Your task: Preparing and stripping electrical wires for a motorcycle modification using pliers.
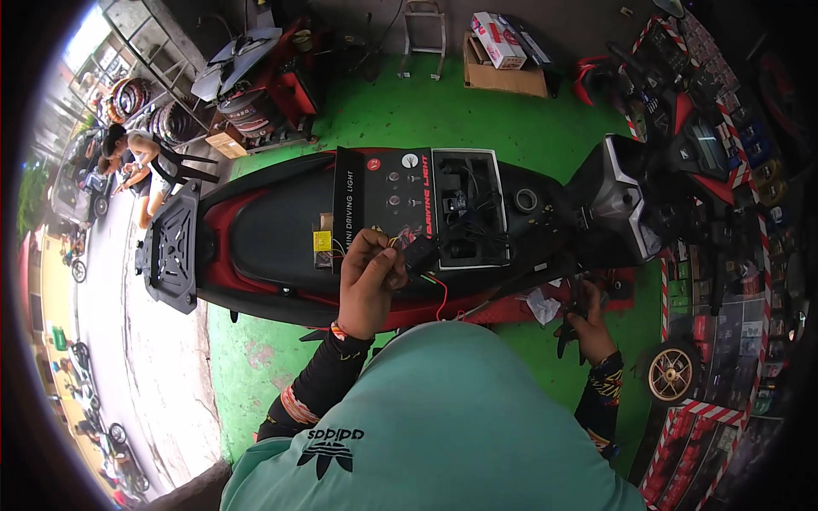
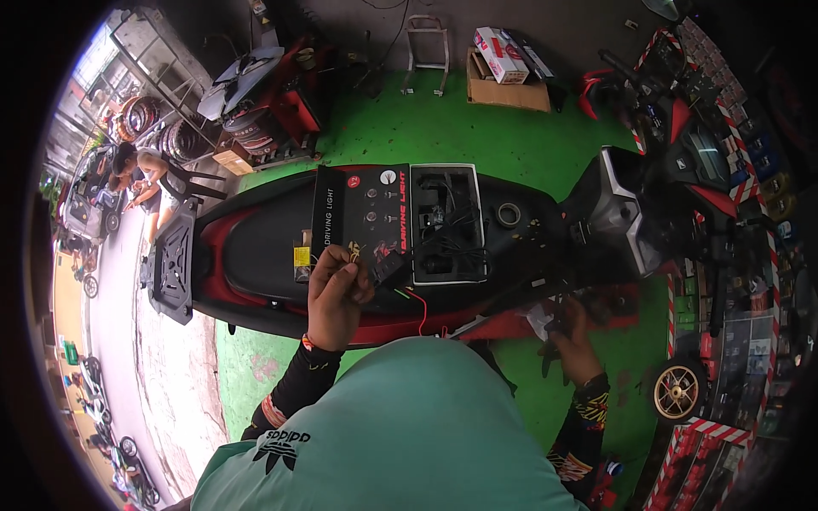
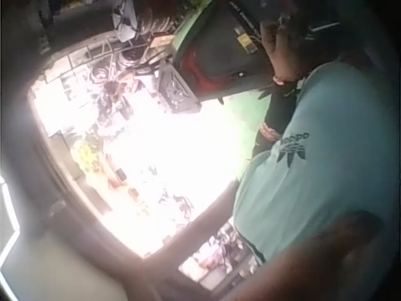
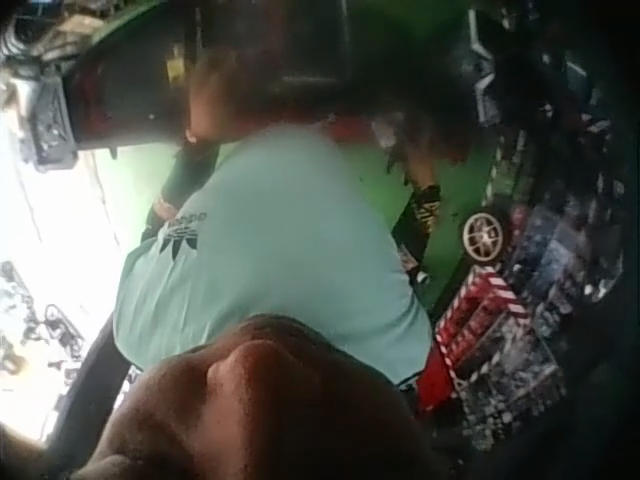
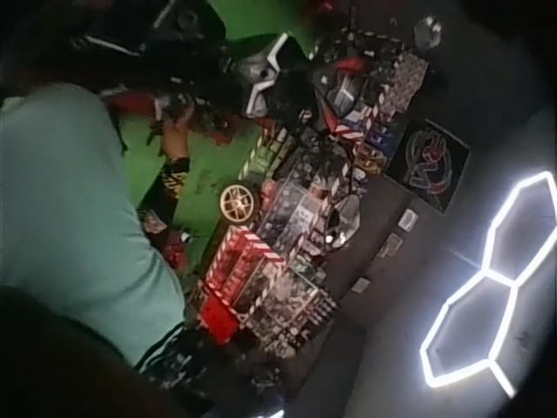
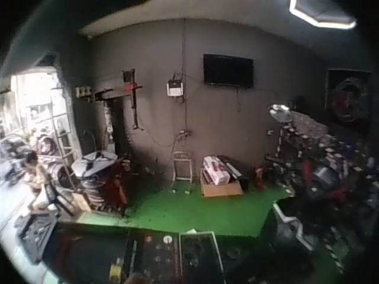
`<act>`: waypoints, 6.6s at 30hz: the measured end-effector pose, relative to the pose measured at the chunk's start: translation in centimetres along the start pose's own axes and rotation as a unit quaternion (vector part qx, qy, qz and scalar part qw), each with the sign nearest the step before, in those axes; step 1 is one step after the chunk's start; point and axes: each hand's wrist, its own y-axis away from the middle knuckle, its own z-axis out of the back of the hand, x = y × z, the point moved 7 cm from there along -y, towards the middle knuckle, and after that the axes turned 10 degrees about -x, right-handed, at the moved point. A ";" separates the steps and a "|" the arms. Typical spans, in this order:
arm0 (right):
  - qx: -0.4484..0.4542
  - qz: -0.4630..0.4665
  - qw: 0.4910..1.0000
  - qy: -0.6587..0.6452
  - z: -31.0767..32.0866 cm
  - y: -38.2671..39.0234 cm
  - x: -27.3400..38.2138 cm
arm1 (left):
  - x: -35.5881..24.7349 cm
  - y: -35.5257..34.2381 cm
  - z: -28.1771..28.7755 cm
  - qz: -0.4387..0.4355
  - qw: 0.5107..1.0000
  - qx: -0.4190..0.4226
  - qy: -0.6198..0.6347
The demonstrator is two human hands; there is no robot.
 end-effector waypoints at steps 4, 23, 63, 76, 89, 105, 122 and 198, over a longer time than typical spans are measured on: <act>-0.047 0.014 0.998 -0.047 0.7 0.6 -0.9 | 0.5 0.2 -0.3 0.036 0.999 0.023 0.017; 0.040 0.488 0.828 0.271 -19.4 2.2 18.8 | 0.4 0.9 0.3 -0.033 0.998 -0.033 -0.041; 0.104 0.553 0.795 0.225 -22.1 2.9 19.7 | 0.2 1.7 0.9 -0.021 0.999 -0.014 0.046; 0.109 0.473 0.839 0.247 -22.8 1.6 17.6 | 0.9 2.2 1.5 -0.030 1.000 0.005 0.009; 0.077 0.502 0.818 0.271 -22.7 1.9 18.0 | 0.8 2.4 1.2 -0.044 0.999 0.015 -0.003; 0.097 0.476 0.836 0.255 -22.8 1.3 17.6 | 1.0 2.2 1.2 -0.043 0.999 0.013 0.016; 0.102 0.457 0.853 0.230 -22.8 1.1 18.0 | 0.3 1.9 1.0 -0.039 0.999 -0.012 -0.032; 0.150 0.425 0.866 0.215 -23.7 3.4 19.2 | -0.2 1.9 3.3 -0.075 0.993 -0.082 -0.037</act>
